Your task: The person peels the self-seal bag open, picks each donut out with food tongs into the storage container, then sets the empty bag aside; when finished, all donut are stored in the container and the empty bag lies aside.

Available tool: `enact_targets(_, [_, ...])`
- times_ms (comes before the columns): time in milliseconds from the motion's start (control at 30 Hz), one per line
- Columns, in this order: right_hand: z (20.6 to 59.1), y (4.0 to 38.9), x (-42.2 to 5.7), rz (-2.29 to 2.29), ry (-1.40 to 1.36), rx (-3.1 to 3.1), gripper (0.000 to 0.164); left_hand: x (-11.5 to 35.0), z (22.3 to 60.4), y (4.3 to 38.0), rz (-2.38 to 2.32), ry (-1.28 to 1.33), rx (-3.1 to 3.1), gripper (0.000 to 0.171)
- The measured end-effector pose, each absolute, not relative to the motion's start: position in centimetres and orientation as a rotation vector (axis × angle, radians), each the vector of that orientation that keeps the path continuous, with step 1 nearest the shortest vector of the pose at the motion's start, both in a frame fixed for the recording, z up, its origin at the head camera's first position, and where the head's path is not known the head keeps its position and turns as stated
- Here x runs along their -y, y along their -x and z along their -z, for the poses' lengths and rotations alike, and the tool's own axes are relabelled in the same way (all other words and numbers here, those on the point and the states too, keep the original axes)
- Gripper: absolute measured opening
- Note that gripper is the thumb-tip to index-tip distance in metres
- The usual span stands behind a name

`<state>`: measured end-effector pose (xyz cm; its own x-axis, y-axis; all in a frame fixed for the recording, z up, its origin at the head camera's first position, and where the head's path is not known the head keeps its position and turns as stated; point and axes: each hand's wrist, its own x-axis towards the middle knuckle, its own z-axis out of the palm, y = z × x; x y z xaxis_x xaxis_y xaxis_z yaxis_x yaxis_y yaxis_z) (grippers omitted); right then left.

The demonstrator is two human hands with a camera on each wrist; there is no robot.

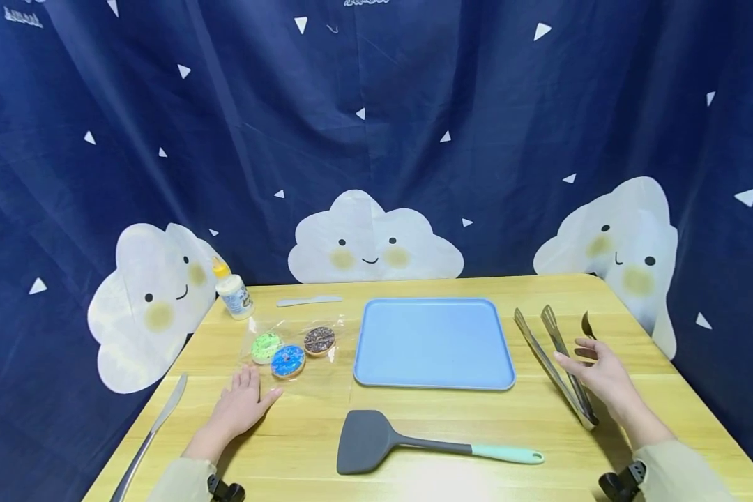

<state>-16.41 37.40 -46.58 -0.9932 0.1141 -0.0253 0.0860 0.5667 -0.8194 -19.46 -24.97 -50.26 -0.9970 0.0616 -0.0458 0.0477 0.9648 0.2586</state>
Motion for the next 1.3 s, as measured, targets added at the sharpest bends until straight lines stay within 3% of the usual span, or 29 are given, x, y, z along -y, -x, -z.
enact_targets(233, [46.6, 16.9, -36.8, -1.42, 0.255, 2.873, 0.094, 24.8, 50.6, 19.5, -0.403, -0.086, -3.07, 0.089])
enact_targets(533, [47.3, 17.5, -36.7, -1.247, 0.233, 2.951, 0.096, 24.8, 50.5, 19.6, -0.404, -0.065, -3.065, 0.089])
enact_targets(900, [47.9, 18.0, -36.5, -1.312, 0.248, 2.892, 0.092, 24.8, 50.4, 19.4, -0.393, -0.065, -3.065, 0.089])
enact_targets(1300, [48.2, 17.6, -36.2, -1.218, 0.263, 2.819, 0.075, 24.9, 50.5, 19.4, -0.381, -0.069, -3.068, 0.088])
